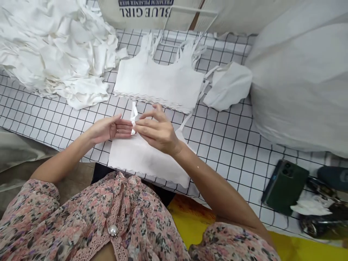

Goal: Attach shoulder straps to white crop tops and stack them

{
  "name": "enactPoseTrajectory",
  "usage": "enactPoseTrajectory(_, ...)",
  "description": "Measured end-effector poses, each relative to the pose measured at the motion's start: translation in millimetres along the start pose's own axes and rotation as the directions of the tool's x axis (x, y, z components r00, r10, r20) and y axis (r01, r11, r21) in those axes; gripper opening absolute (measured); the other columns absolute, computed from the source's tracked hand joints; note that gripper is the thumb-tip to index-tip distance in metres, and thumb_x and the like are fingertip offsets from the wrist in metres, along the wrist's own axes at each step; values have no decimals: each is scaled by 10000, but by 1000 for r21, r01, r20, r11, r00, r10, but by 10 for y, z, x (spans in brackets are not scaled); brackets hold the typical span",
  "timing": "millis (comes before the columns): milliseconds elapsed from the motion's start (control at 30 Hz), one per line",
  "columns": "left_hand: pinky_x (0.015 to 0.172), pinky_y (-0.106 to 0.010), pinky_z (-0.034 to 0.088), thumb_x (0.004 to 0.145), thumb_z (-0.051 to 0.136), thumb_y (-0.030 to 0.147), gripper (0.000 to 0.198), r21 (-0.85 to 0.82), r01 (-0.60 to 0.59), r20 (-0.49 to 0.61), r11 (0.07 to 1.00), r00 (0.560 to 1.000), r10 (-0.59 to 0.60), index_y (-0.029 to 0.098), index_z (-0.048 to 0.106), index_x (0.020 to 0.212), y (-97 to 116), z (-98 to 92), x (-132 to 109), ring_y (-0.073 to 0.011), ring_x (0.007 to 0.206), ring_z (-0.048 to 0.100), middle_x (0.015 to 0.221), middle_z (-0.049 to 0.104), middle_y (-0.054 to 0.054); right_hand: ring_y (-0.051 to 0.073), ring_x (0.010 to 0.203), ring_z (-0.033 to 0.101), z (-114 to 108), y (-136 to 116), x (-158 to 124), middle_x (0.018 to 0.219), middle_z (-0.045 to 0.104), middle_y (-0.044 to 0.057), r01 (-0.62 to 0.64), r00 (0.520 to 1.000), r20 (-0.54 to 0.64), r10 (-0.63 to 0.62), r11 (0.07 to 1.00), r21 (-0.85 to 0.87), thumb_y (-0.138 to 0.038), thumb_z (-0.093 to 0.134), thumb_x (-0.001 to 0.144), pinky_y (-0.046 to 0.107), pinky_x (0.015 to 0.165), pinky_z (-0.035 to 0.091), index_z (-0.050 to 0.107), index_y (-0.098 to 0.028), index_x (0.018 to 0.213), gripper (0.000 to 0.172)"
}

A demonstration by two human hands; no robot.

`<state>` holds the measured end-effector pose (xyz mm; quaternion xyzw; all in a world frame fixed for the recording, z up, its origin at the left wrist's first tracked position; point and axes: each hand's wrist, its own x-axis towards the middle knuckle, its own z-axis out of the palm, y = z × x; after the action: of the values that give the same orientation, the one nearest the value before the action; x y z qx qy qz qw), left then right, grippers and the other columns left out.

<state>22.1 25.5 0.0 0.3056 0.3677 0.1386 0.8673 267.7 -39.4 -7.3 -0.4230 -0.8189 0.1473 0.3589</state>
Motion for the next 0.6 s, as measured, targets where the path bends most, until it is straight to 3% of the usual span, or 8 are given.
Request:
enactPoseTrajectory(200, 967, -390, 647, 899, 861, 528, 417, -106, -2, -53, 994, 999, -3, 125, 796, 983, -182, 141, 9, -216, 931, 799, 1052, 827, -161, 250, 1126, 730, 88, -173, -267, 1066, 825, -18, 52, 998, 19, -52, 998, 34, -211, 627, 1015, 688, 1250, 364, 799, -374, 1029, 237)
enactPoseTrajectory(400, 892, -331, 632, 687, 1017, 409, 382, 14, -122, -155, 992, 980, 123, 136, 808, 853, -10, 207, 134, -179, 842, 779, 875, 819, -91, 221, 1103, 729, 136, -324, -338, 1037, 820, -7, 109, 994, -27, -107, 990, 89, -160, 624, 1007, 643, 1240, 426, 764, -335, 1019, 224)
enactPoseTrajectory(433, 891, -333, 631, 674, 1020, 414, 379, 39, -157, -176, 987, 971, 161, 142, 810, 834, 34, 213, 142, -183, 846, 778, 869, 818, -88, 222, 1092, 731, 148, -355, -327, 1044, 816, 11, 66, 997, -50, -60, 989, 132, -172, 617, 1010, 617, 1204, 475, 754, -320, 1044, 205)
enactPoseTrajectory(500, 899, -337, 629, 671, 1014, 434, 379, 92, -222, -198, 971, 951, 236, 149, 818, 825, 112, 225, 154, -186, 868, 774, 897, 818, -88, 225, 1090, 734, 184, -386, -257, 1122, 797, 63, -122, 982, -107, 155, 955, 270, -252, 610, 1028, 533, 1093, 578, 722, -283, 1138, 160)
enactPoseTrajectory(600, 903, -340, 626, 654, 1021, 433, 378, 128, -284, -196, 950, 932, 304, 166, 823, 835, 169, 242, 182, -172, 890, 760, 932, 810, -64, 210, 1042, 720, 235, -306, -48, 1186, 752, 103, -389, 869, -81, 488, 776, 497, -460, 683, 1000, 410, 947, 633, 691, -237, 1224, 316)
